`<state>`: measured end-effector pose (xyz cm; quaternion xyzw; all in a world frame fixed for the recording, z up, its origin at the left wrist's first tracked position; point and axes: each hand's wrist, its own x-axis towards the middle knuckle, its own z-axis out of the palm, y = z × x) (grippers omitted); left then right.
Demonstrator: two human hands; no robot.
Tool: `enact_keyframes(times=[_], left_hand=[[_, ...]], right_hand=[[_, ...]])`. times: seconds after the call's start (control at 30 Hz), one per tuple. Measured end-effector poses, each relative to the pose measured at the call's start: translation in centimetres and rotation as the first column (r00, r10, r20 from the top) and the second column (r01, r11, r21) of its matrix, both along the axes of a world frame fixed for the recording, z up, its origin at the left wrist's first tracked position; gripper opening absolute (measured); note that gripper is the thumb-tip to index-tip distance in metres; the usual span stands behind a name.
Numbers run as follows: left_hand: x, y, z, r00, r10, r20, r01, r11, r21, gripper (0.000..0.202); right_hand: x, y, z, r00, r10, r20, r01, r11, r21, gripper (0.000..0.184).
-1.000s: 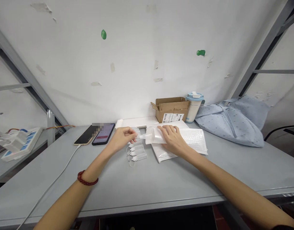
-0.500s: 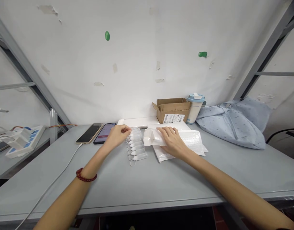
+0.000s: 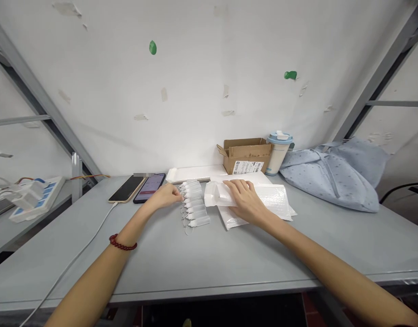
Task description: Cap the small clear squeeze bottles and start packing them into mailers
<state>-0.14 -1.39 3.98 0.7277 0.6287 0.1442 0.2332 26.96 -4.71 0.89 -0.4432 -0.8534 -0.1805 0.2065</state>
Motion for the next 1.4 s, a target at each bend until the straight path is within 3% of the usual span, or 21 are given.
enact_keyframes(times=[0.4,0.73,0.83,1.0,1.17,1.27,1.4], left_hand=[[0.1,0.0,-0.1,0.998,-0.028,0.057,0.030,0.999,-0.041,0.017],[-0.8,-2.2,4.1,0.956,-0.087,0.281,0.136,0.978,-0.157,0.018],[-0.5,-2.7,4.6,0.928,-0.132,0.349,0.200,0.965,-0.168,0.017],[1.4,-3.0,3.4,0.912,-0.184,0.366,0.260,0.951,-0.168,0.020],[4.2,-4.0,1.5,0.901,-0.185,0.392,0.266,0.950,-0.164,0.025],[6.0,-5.3,0.7,0.915,-0.240,0.325,0.250,0.968,0.010,0.026],[7.0,-6.1,0.3,0.918,-0.334,0.215,0.293,0.935,0.201,0.032]], right_hand=[[0.0,-0.1,0.1,1.000,-0.002,0.000,0.002,1.000,-0.005,0.056],[0.0,0.0,-0.1,1.000,-0.007,0.003,0.007,1.000,-0.006,0.057],[0.1,0.0,-0.2,1.000,-0.003,0.004,0.003,1.000,-0.005,0.057],[0.0,-0.1,-0.3,0.999,0.036,-0.003,-0.036,0.999,0.004,0.058],[-0.6,-0.9,0.0,0.986,0.163,-0.021,-0.163,0.987,-0.004,0.054],[-1.0,-1.5,0.1,0.976,0.217,-0.029,-0.217,0.976,-0.002,0.052],[-1.1,-1.8,0.2,0.973,0.227,-0.034,-0.227,0.974,0.001,0.052]])
